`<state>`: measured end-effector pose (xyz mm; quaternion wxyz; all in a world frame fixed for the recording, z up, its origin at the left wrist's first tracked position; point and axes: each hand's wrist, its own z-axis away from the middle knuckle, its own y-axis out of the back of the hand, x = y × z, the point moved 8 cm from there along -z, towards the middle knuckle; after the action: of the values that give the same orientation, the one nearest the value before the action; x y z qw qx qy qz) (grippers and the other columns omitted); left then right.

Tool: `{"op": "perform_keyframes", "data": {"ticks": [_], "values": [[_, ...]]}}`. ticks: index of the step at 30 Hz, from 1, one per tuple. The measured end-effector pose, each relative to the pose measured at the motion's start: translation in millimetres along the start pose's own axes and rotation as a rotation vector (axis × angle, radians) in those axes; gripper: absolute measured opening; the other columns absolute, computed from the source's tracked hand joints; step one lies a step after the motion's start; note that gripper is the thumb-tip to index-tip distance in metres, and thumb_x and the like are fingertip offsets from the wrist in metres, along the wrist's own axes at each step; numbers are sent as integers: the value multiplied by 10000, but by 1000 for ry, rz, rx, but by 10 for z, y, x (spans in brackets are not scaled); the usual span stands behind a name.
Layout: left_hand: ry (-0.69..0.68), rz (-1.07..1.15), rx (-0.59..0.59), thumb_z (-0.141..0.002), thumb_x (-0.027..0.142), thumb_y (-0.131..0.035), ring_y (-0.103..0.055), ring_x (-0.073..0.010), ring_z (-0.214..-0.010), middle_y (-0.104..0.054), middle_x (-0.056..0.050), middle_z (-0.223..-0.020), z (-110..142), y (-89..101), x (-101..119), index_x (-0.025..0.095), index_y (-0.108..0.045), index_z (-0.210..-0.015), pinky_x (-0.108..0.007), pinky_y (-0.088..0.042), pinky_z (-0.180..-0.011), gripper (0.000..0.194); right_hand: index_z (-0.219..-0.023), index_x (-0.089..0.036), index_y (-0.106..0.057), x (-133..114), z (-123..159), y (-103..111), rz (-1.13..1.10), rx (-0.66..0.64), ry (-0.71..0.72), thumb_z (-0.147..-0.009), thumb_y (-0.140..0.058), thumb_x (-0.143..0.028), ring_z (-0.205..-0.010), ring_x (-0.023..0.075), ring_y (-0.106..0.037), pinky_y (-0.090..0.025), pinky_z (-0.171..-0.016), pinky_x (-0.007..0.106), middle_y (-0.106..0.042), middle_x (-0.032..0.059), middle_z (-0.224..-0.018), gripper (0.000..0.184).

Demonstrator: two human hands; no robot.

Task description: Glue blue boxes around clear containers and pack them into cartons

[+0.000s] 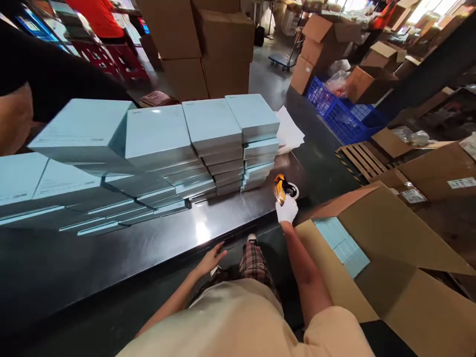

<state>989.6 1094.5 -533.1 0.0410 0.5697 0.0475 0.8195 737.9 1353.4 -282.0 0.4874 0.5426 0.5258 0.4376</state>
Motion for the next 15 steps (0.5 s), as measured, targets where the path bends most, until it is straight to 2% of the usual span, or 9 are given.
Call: {"op": "perform_keyframes", "data": {"ticks": [2,4,7,9,12,15], "values": [[-45,58,53,-861,492,-780,-646,-385,-1405,-669,-216,-1503,-300,-118,270,181,-632,-1484,-518,-482,-1218,712,-1555,-14,-472,20,-377,-48,22,4,2,-972,-542,-420,-1404,407,-461,-328,-1164,516,-554,320,-1496,714],[-72,124,147,-828,465,-829,-610,-364,-1448,-625,-198,-1561,-723,-211,565,193,-593,-1516,-504,-452,-1248,777,-1498,2,-526,29,-686,-193,41,-30,31,-958,-566,-407,-1410,406,-446,-261,-1200,542,-581,326,-1469,678],[-55,232,350,-848,451,-819,-557,-340,-1498,-541,-192,-1640,-1460,-286,976,192,-478,-1595,-491,-465,-1237,861,-1344,2,-632,104,-1074,-409,65,-96,90,-961,-553,-386,-1322,398,-517,-216,-1207,587,-675,323,-1325,550],[-13,294,505,-898,449,-771,-510,-328,-1536,-493,-194,-1671,-1867,-306,1186,194,-407,-1628,-484,-451,-1250,855,-1271,-12,-664,183,-1353,-446,73,-120,139,-966,-543,-382,-1299,401,-545,-209,-1209,617,-692,328,-1298,495],[49,345,697,-931,440,-729,-491,-332,-1538,-507,-223,-1635,-2204,-340,1398,153,-404,-1601,-502,-389,-1292,798,-1209,-79,-696,238,-1802,-328,58,-150,260,-952,-558,-365,-1313,402,-565,-236,-1217,626,-707,305,-1310,408],[74,353,809,-869,422,-796,-520,-349,-1492,-553,-226,-1573,-2293,-363,1523,135,-457,-1540,-518,-388,-1287,804,-1121,-192,-722,172,-2157,-97,8,-189,405,-913,-610,-387,-1262,406,-596,-315,-1193,617,-750,245,-1211,306]]}}
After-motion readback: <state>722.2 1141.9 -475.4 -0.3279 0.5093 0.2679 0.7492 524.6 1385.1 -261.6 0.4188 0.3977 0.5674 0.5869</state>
